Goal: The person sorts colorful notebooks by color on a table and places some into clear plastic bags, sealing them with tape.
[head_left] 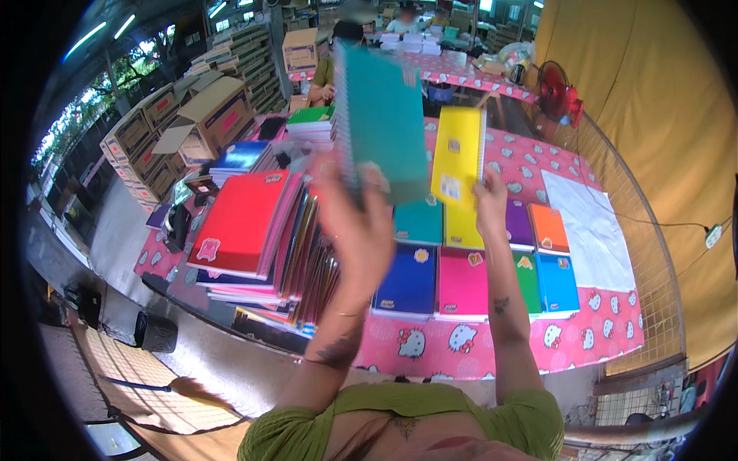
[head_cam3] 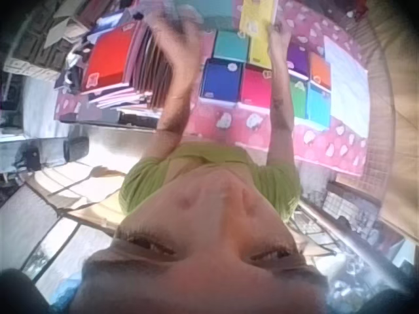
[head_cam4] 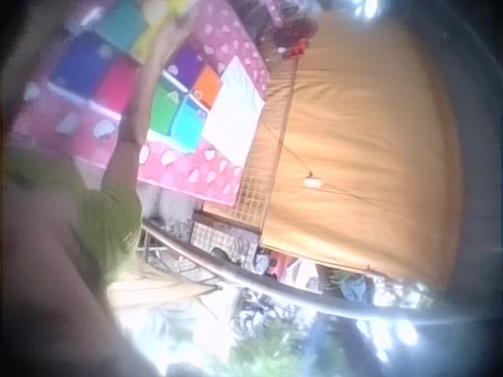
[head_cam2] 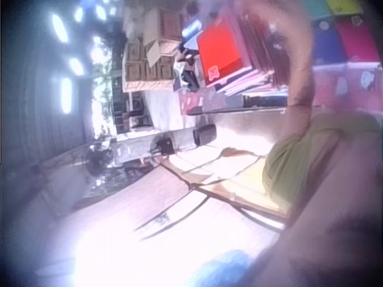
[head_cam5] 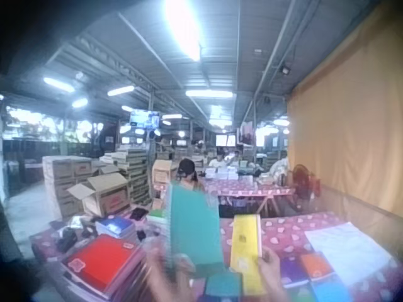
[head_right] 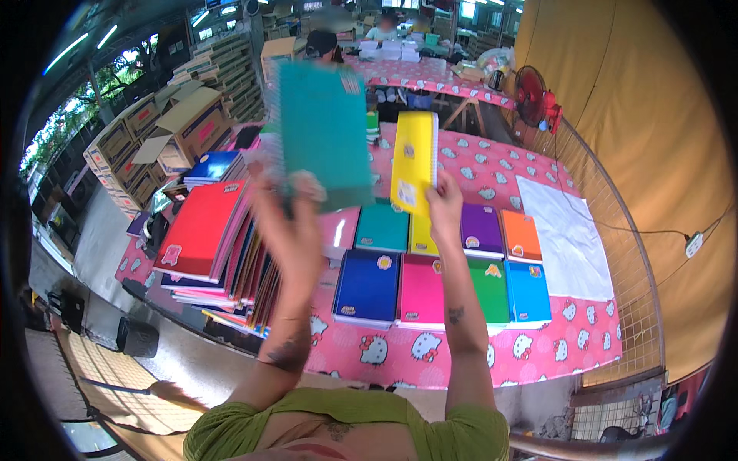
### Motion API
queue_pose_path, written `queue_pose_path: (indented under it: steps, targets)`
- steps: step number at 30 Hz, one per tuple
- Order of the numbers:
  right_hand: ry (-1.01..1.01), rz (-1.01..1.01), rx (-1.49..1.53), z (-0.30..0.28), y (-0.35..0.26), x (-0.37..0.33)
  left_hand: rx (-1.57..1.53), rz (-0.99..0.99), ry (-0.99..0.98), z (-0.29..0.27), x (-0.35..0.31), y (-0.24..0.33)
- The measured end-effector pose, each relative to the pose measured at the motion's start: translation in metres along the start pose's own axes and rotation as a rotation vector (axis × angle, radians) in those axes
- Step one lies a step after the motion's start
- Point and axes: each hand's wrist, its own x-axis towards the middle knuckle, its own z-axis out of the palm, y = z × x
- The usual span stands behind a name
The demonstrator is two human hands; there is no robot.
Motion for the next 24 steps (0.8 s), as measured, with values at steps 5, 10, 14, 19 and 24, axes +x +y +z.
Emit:
queue_pose_path:
  steps: [5, 10, 14, 19, 24]
  targets:
    - [-0.271, -0.366, -0.011, 0.142, -0.1, -0.032, 0.08, 0.313, 0.354, -0.155, 0.092, 0.079]
    - [-0.723, -0.928, -0.241, 0.232, -0.092, -0.053, 0.132, 0.23, 0.155, -0.24, 0.144, 0.053]
    - [-0.859, -0.639, -0.221, 0.232, -0.058, -0.076, 0.793, -0.341, -0.471, -0.275, 0.108, 0.0]
    - [-0.506, -0.365, -0.413, 0.119, -0.012, -0.07, 0.359, 0.152, 0.03, -0.239, 0.068, 0.025]
    - [-0.152, 0.017, -1.14, -0.046, 0.11, -0.05, 0.049, 0.466, -0.328, -0.143, -0.051, 0.028]
